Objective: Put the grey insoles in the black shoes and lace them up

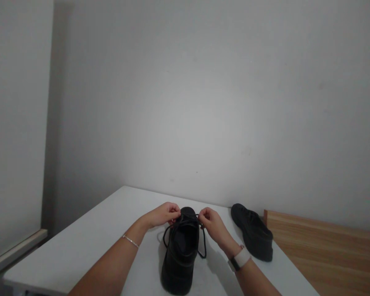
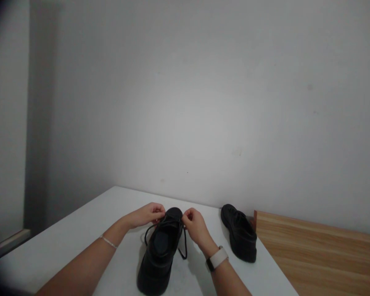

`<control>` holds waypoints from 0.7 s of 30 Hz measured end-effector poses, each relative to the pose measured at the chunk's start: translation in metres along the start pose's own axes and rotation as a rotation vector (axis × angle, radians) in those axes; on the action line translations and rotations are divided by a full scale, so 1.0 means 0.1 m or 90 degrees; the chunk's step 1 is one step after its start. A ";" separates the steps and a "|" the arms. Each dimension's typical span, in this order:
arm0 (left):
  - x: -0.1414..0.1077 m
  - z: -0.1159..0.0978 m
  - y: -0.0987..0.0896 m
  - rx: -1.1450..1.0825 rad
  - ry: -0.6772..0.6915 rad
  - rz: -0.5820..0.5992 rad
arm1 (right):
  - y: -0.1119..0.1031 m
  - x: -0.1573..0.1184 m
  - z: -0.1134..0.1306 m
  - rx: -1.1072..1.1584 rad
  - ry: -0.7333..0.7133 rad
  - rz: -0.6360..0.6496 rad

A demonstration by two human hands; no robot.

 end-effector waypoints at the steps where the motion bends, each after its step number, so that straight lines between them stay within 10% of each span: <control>1: 0.01 -0.02 0.00 0.001 0.016 -0.004 | 0.00 0.00 0.01 0.032 0.008 0.004; 10: 0.00 -0.22 -0.06 -0.198 0.073 -0.086 | 0.09 -0.11 0.06 0.302 0.149 0.169; 21: -0.04 -0.11 -0.18 -0.303 0.022 -0.094 | -0.33 -0.07 0.14 -0.037 -0.114 -0.215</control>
Point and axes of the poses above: each hand's wrist, its own x-axis towards the middle knuckle, its own y-axis out of the palm, z = x × y, the point moved 8 cm from there along x, towards the middle knuckle, and after that the axes turned 14 degrees about y, right-handed, at the moved point
